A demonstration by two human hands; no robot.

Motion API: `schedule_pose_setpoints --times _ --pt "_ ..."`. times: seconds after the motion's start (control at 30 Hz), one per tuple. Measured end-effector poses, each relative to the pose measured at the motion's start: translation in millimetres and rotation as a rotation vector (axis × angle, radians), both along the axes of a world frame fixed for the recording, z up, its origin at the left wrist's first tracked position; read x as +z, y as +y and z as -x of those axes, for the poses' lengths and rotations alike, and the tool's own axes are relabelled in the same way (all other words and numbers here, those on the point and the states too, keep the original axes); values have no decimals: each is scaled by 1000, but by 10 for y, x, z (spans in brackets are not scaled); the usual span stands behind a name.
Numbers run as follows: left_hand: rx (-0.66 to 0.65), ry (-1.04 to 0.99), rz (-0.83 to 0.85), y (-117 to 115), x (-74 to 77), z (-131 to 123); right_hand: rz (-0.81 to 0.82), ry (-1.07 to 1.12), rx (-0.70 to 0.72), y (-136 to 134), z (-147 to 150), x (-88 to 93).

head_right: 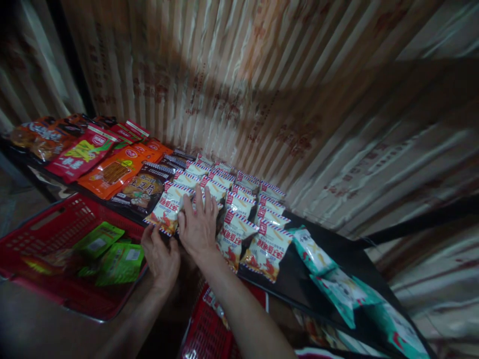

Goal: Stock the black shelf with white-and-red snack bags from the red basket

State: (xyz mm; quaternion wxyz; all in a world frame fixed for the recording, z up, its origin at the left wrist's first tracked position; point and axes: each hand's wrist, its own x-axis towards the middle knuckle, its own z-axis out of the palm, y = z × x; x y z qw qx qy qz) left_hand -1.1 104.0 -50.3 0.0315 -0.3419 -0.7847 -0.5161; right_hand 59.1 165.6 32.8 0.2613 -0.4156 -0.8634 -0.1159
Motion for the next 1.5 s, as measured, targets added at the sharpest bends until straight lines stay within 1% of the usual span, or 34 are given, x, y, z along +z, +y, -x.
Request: schedule_pose_setpoints --times 0.07,0.13,0.27,0.37,0.43,0.5,0.57,0.67,0.73,0.8,0.9,1.0,1.13,1.23,1.33,1.5 --pt "-20 74 -16 18 -4 40 9 12 -46 -84 -47 -64" --pt "-78 151 -23 45 -33 81 24 22 -77 -130 -71 -135" --pt "-175 242 -27 100 -131 100 69 20 -103 -128 -96 -307" --pt "-183 262 -25 123 -174 71 101 9 -120 -71 -122 -433" --pt "-184 266 -40 133 -186 57 110 6 -124 -36 -139 -483" --pt "-191 276 -60 142 -195 53 109 4 -121 -26 -156 -487" --pt "-202 298 -70 151 -207 52 101 2 -107 -60 -183 -448" --pt "-213 316 -60 153 -227 38 71 -2 -56 -197 -292 -363" --pt "-215 314 -39 145 -230 21 47 12 -44 -319 -427 -339" --pt "-215 312 -20 133 -216 5 23 52 -83 -429 -597 -361" --pt "-217 322 -19 124 -165 -10 -6 121 -211 -520 -833 -453" --pt "-221 343 -27 132 -111 -28 -8 149 -305 -530 -953 -539" --pt "-225 340 -54 169 -109 -56 2 151 -347 -486 -968 -615" --pt "-208 355 -43 206 -138 -60 17 143 -352 -449 -967 -677" --pt "-222 356 -4 229 -148 -55 34 142 -348 -421 -980 -724" --pt "-257 371 31 238 -140 -65 29 136 -324 -376 -1002 -731"
